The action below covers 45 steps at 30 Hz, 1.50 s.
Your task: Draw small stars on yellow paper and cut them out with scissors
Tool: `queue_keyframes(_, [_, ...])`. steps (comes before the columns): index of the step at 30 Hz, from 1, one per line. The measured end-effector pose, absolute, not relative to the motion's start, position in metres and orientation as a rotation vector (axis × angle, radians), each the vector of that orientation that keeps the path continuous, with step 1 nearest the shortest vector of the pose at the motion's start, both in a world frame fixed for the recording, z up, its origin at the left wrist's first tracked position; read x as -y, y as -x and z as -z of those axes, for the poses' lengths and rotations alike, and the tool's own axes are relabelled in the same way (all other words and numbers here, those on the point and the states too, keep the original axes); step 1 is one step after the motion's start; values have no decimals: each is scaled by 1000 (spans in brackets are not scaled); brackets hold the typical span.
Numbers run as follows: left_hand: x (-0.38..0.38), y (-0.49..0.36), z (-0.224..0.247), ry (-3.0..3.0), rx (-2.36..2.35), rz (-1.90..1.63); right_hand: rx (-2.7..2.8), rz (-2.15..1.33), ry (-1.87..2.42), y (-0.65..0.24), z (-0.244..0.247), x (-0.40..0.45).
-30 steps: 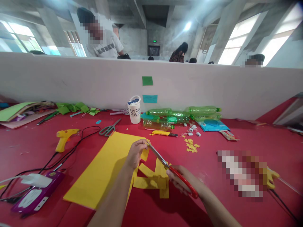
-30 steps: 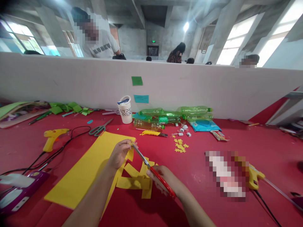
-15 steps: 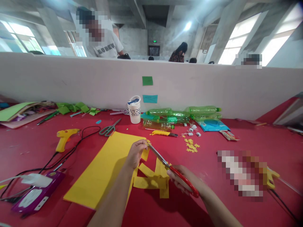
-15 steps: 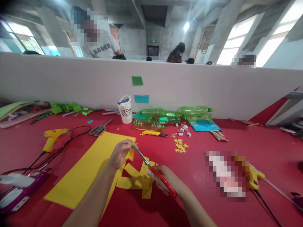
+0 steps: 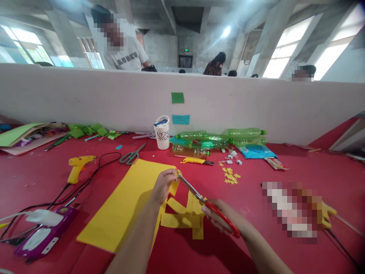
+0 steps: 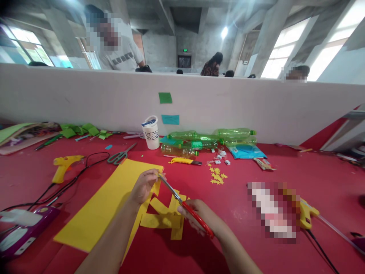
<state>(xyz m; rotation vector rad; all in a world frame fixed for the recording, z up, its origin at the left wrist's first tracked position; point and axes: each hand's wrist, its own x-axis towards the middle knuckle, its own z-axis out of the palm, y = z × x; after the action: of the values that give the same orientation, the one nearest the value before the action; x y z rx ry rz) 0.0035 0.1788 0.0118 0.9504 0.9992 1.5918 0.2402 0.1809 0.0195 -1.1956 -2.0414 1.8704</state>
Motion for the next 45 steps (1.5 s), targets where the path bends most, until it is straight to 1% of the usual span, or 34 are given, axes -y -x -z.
queue_keyframes(12, [-179, -7, -13, -1058, -1098, -1616, 1992, -1885, 1171, -239, -18, -180])
queue_keyframes(21, [-176, -16, -21, -1289, -1226, -1674, 1968, -1901, 1134, -233, -23, -174])
queue_keyframes(45, [-174, -19, -23, -1342, -1279, -1637, 1879, -1933, 1139, -225, -23, -171])
